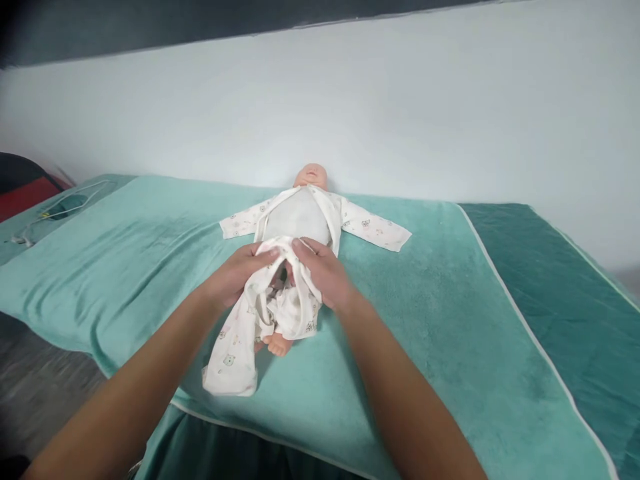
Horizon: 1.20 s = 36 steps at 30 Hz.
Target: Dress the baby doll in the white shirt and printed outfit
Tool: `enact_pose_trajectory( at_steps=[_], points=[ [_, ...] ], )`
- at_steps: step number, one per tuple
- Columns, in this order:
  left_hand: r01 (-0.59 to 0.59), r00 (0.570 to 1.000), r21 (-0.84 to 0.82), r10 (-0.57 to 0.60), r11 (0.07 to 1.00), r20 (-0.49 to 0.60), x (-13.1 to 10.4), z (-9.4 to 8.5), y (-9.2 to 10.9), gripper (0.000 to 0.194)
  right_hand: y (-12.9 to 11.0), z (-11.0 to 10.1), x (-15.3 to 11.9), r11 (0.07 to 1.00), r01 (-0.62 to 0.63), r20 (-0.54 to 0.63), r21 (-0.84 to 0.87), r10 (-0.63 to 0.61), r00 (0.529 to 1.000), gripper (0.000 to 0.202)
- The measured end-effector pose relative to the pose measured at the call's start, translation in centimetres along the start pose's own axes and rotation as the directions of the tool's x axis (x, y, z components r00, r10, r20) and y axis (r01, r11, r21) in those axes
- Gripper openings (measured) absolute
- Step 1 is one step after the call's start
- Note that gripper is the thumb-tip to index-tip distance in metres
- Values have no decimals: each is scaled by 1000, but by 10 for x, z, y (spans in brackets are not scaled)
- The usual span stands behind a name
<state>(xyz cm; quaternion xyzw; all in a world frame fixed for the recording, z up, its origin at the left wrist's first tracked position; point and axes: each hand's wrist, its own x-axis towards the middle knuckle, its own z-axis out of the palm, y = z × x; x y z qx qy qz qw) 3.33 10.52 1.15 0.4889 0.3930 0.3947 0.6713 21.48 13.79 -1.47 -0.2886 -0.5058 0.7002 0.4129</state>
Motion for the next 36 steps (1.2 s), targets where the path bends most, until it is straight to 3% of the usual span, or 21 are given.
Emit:
enact_pose_trajectory(
  at_steps=[2, 4, 6, 9, 11, 15, 17, 19, 21, 23, 26, 29, 32, 36],
  points=[
    [-40, 995, -72, 33, 997, -92, 1, -1, -4, 44, -10, -10, -4, 990, 21, 254, -142, 16, 967, 49],
    [-74, 992, -107, 62, 992, -111, 2, -2, -8, 48, -22, -20, -8, 947, 44, 480, -317, 120, 869, 62],
    [-88, 992, -128, 76, 988, -97, 3, -2, -11, 52, -32, -25, -11, 870, 81, 534, -486, 223, 816, 67],
    [-91, 990, -150, 73, 985, -120, 4, -1, -14, 54, -37, -26, -14, 750, 109, 452, -652, 269, 851, 54],
    [-88, 984, -151, 63, 985, -166, 6, 1, -14, 54, -32, -23, -14, 720, 101, 383, -687, 240, 892, 46],
    [-100, 954, -118, 62, 988, -294, 7, 7, -13, 52, -16, -15, -10, 799, 73, 229, -597, 82, 970, 36],
    [-125, 932, -81, 89, 989, -350, 5, 12, -11, 51, -7, -7, -7, 833, 41, 77, -551, 2, 997, 29],
    [-156, 906, -27, 132, 987, -401, 4, 17, -10, 50, 2, 3, -7, 835, -18, -114, -550, -54, 992, 21],
    [-180, 872, 61, 188, 982, -453, 4, 20, -9, 51, 8, 14, -8, 822, -43, -219, -568, -101, 970, 16],
    [-194, 820, 191, 266, 962, -507, 6, 23, -10, 51, 11, 20, -10, 816, 17, -176, -577, -145, 974, 18],
    [-188, 736, 333, 357, 924, -575, 11, 26, -11, 52, 9, 23, -13, 841, 154, 46, -519, -152, 987, 31],
    [-166, 706, 333, 348, 928, -617, 14, 29, -11, 53, 5, 23, -14, 875, 192, 203, -444, -110, 973, 52],
    [-150, 736, 275, 293, 950, -611, 14, 29, -7, 54, 3, 26, -16, 853, 97, 172, -512, -9, 985, 45],
    [-132, 854, 164, 196, 978, -483, 9, 20, -3, 54, 6, 26, -16, 865, -6, 62, -502, 43, 997, 33]
  ],
)
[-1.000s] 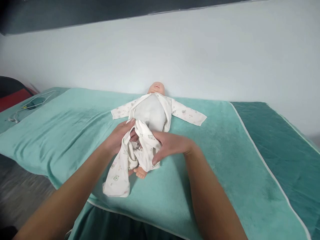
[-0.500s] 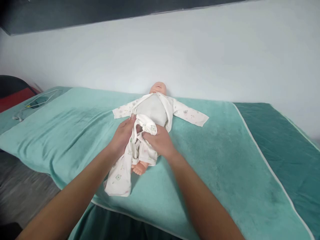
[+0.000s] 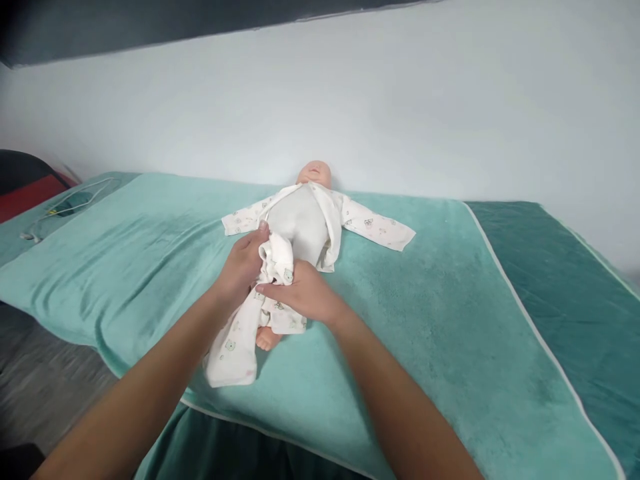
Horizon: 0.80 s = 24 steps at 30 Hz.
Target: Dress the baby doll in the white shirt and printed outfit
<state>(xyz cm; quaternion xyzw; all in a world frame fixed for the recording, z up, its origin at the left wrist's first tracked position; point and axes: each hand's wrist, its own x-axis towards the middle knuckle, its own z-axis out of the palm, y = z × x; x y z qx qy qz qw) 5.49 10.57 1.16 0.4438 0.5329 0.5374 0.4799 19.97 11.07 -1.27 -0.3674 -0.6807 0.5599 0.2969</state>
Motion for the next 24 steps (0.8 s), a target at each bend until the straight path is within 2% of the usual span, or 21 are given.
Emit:
enact_pose_trajectory(
  at_steps=[4, 6, 9, 11, 13, 16, 18, 21, 24],
  points=[
    [52, 987, -46, -44, 998, 152, 1, -21, -3, 50, 10, -4, 6, 975, 42, -166, 216, -6, 986, 37],
    [37, 963, 5, -37, 999, 265, 0, -32, -5, 46, 14, -6, 9, 956, 61, -195, 286, -4, 981, 36],
    [17, 871, 158, -92, 987, 482, -3, -44, -3, 41, 16, -7, 11, 950, 79, -208, 303, -15, 978, 34],
    [40, 828, 228, -160, 973, 537, -7, -48, -1, 42, 17, -7, 11, 948, 91, -228, 303, -21, 973, 34],
    [72, 834, 200, -169, 977, 525, -10, -47, -2, 42, 16, -7, 10, 943, 95, -222, 320, -22, 975, 36],
    [93, 884, -15, -76, 996, 462, -12, -42, -6, 45, 14, -7, 9, 943, 85, -153, 323, -37, 988, 44],
    [100, 917, -120, -44, 988, 396, -11, -37, -10, 47, 10, -7, 9, 961, 89, -109, 263, -62, 992, 51],
    [75, 956, -138, -32, 988, 292, -9, -33, -12, 44, 3, -9, 8, 981, 106, -40, 163, -101, 994, 66],
    [38, 973, -127, -8, 991, 232, -7, -31, -13, 44, -2, -13, 6, 994, 70, 15, 85, -71, 997, 82]
  ],
)
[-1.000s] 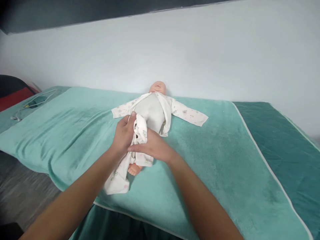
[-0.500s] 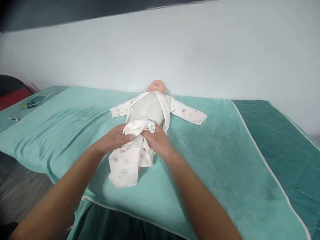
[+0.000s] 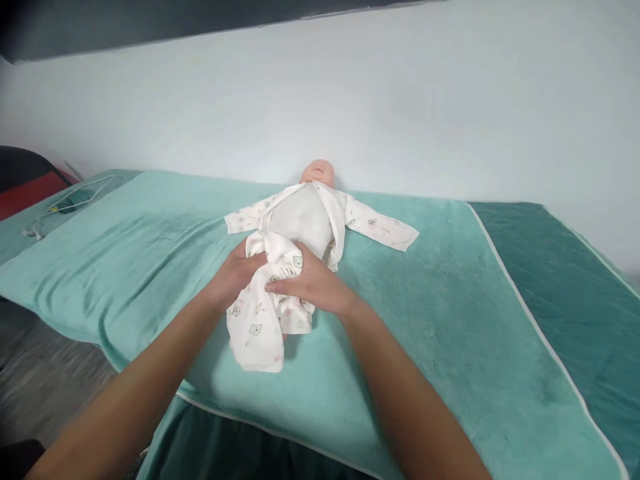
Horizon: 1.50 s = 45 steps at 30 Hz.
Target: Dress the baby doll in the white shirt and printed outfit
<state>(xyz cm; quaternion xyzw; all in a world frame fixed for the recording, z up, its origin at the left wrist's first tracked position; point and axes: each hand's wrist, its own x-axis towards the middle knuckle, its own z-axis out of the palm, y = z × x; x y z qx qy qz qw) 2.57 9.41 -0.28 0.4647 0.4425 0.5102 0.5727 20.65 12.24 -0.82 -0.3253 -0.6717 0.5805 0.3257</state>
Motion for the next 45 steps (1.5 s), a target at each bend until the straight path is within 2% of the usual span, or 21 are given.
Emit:
enact_pose_trajectory(
  at_steps=[3, 5, 7, 9, 11, 13, 15, 17, 19, 22, 24, 27, 31, 35, 39, 45],
  points=[
    [13, 1000, 8, -13, 1000, -19, 1, -1, -1, 46, -3, -3, -2, 999, -7, 18, -52, 8, 1000, 88],
    [53, 999, 22, -53, 998, 10, 1, -2, -1, 48, -2, -4, -3, 999, -4, 21, -44, 4, 1000, 76],
    [76, 992, 99, -86, 992, 96, 1, -3, 4, 50, 1, -3, -3, 999, -38, -30, -30, 38, 999, 54],
    [38, 971, 234, -91, 972, 220, 0, -3, 12, 47, 6, -2, -2, 997, -75, -110, 3, 75, 991, 39],
    [-18, 939, 354, -106, 935, 327, -2, -2, 21, 45, 12, -2, 0, 996, -58, -166, 63, 68, 984, 38],
    [-31, 919, 430, -144, 902, 367, -5, -2, 28, 41, 17, -2, 2, 993, -16, -182, 119, 38, 983, 43],
    [8, 913, 489, -205, 872, 352, -7, -3, 29, 34, 19, -3, 3, 989, 11, -165, 149, 13, 986, 44],
    [53, 926, 473, -220, 879, 306, -8, -4, 26, 32, 17, -5, 3, 989, 18, -138, 145, 2, 990, 44],
    [86, 954, 344, -176, 935, 241, -8, -4, 18, 33, 13, -7, 1, 992, 7, -93, 126, 5, 996, 45],
    [106, 987, 101, -117, 989, 113, -6, -3, 6, 34, 5, -11, -2, 996, -29, 59, 89, 24, 998, 49],
    [124, 991, 32, -125, 992, 54, -5, -2, 1, 30, 1, -12, -3, 998, -56, 154, 39, 50, 987, 50],
    [131, 991, 10, -131, 991, 23, -2, 0, -3, 29, 2, -12, -5, 996, -86, 193, -2, 84, 978, 48],
    [131, 988, -6, -130, 991, 81, -2, -1, -3, 38, 10, -8, -5, 982, -91, 87, 165, 77, 993, 40],
    [101, 976, 178, -132, 979, 175, -7, -4, 3, 40, 15, -1, -1, 955, -31, -90, 295, 60, 994, 39],
    [28, 941, 349, -142, 937, 307, -11, -2, 14, 33, 17, 2, 2, 973, 71, -211, 218, -24, 977, 34],
    [39, 941, 343, -150, 938, 303, -12, 3, 21, 29, 22, 1, 4, 983, 104, -248, 149, -65, 966, 35]
  ],
)
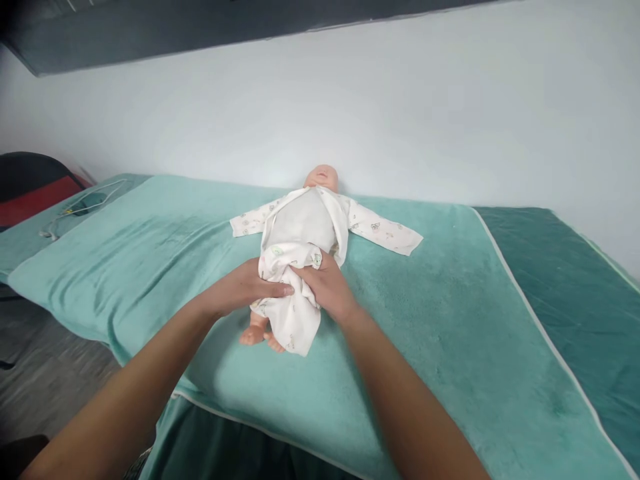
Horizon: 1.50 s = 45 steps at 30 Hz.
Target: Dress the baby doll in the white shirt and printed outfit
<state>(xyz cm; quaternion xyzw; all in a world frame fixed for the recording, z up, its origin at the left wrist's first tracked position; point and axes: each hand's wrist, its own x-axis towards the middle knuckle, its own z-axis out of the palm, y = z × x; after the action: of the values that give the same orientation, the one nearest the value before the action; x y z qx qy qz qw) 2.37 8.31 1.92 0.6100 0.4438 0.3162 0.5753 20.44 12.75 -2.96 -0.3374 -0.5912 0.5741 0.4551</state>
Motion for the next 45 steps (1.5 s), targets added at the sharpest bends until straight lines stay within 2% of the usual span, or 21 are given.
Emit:
enact_pose_trajectory(
  at_steps=[2, 5, 7, 9, 13, 17, 21, 23, 27, 29, 34, 37, 39, 43, 45],
  points=[
    [35, 999, -51, -36, 998, -13, 1, 1, -2, 26, 1, 1, 0, 1000, -10, 1, -12, 10, 1000, 38],
    [-1, 991, -283, -36, 959, -126, 4, 1, -9, 33, -3, 1, -1, 999, -37, 38, -26, 38, 999, 40],
    [-66, 975, -442, -36, 894, -219, 7, 1, -15, 36, -8, 1, -2, 997, -47, 112, -66, 54, 992, 42],
    [-104, 962, -521, -47, 847, -267, 9, 1, -20, 34, -14, 0, -3, 992, -46, 213, -121, 71, 974, 45],
    [-91, 962, -528, -62, 845, -266, 7, 2, -24, 35, -21, -1, -3, 985, -43, 324, -164, 95, 941, 45],
    [-88, 948, -514, -86, 853, -305, -7, 12, -18, 29, -21, 3, -3, 972, -19, 299, -234, 91, 950, 40],
    [0, 914, -557, -226, 830, -336, -33, 34, -10, 25, -23, 5, -4, 927, -19, 304, -374, 142, 942, 31],
    [-7, 893, -589, -260, 808, -368, -47, 47, -6, 25, -25, 4, -4, 889, -5, 313, -459, 167, 935, 24],
    [-157, 837, -629, -236, 761, -494, -69, 75, -4, 34, -28, 3, -4, 786, 81, 321, -613, 154, 935, 11],
    [-193, 803, -639, -255, 744, -538, -77, 89, -9, 39, -29, 5, -4, 726, 115, 323, -678, 154, 934, 6],
    [-176, 718, -626, -336, 759, -609, -91, 111, -28, 36, -32, 17, -2, 518, 172, 319, -838, 208, 925, 9],
    [-202, 678, -602, -333, 773, -656, -97, 111, -39, 34, -34, 24, -1, 385, 196, 302, -902, 239, 923, 10],
    [-224, 652, -581, -323, 782, -686, -101, 107, -45, 32, -35, 28, -1, 328, 208, 298, -921, 255, 920, 11],
    [-246, 582, -522, -306, 817, -753, -104, 92, -61, 27, -36, 33, -2, 297, 194, 280, -935, 282, 918, 14],
    [-253, 567, -505, -297, 825, -768, -102, 83, -68, 27, -36, 36, -3, 284, 185, 266, -941, 280, 922, 16]
  ],
)
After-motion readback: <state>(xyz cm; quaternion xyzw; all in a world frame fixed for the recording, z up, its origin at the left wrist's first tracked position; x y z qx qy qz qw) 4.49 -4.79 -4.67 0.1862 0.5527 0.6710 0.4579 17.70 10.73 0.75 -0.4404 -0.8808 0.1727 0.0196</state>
